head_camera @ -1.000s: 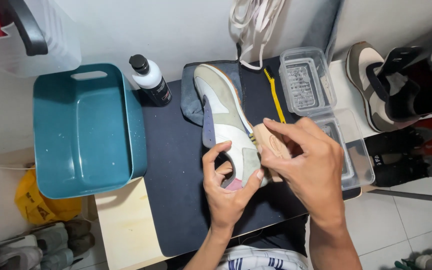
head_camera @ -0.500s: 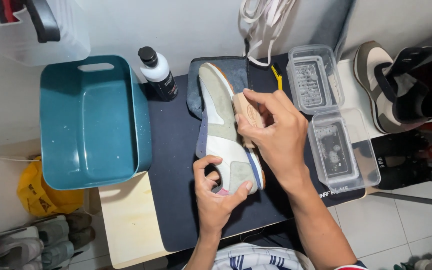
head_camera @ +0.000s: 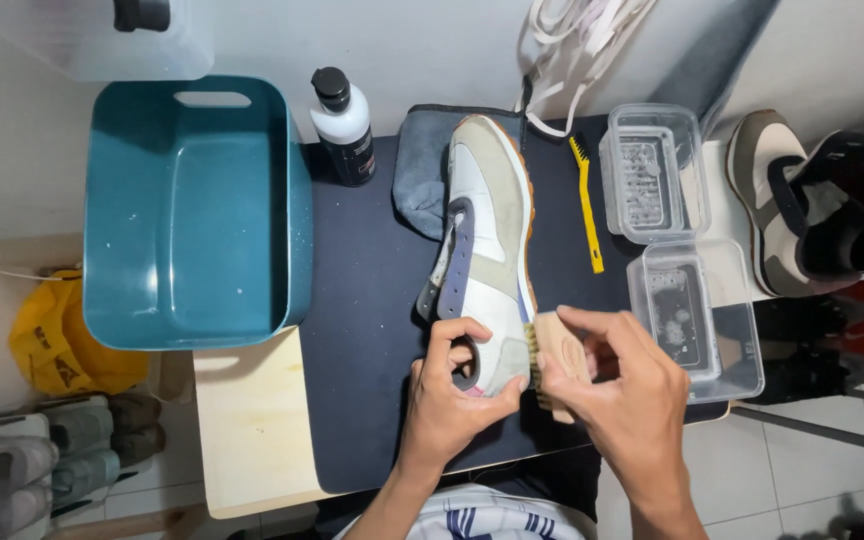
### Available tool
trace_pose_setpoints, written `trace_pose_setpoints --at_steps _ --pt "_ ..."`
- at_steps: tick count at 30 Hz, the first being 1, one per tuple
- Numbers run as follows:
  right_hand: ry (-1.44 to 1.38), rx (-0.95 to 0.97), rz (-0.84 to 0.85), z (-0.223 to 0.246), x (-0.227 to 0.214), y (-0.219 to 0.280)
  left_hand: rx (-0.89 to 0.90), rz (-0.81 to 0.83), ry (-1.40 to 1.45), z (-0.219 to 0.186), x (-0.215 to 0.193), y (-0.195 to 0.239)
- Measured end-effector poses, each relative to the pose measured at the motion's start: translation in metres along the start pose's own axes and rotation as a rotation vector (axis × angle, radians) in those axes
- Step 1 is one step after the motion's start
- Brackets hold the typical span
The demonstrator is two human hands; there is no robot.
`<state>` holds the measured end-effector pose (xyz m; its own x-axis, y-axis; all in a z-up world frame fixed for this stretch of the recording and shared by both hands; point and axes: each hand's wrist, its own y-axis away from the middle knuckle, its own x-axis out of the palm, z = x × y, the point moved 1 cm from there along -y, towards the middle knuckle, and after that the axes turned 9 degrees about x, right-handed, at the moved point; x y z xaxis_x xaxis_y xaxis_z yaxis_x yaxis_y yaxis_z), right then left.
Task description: The person scrubs the sole and upper of a sneaker using a brush. They rotate the shoe to clean different sides, including the heel and toe areas, while holding it over a work surface.
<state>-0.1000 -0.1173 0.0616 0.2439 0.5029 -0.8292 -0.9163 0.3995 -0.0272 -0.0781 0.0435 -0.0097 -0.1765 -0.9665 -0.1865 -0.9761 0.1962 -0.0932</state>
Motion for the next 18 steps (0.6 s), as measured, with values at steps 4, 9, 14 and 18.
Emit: trace_pose_setpoints --at_steps 4,9,14,18 --pt "-0.052 -0.163 -0.086 0.0 0.025 -0.036 -0.014 0.007 -0.078 0.006 0.001 0.001" --pt "-0.15 -0.323 -0.304 0.021 0.042 -0.074 -0.076 0.06 -0.067 0.005 -0.002 0.001" --pt "-0.222 -0.337 -0.347 0.027 0.051 -0.078 -0.07 0.08 -0.151 0.005 -0.01 0.001" --pt "-0.289 -0.244 -0.252 0.021 0.048 -0.072 0.115 0.044 -0.066 0.002 -0.018 -0.006"
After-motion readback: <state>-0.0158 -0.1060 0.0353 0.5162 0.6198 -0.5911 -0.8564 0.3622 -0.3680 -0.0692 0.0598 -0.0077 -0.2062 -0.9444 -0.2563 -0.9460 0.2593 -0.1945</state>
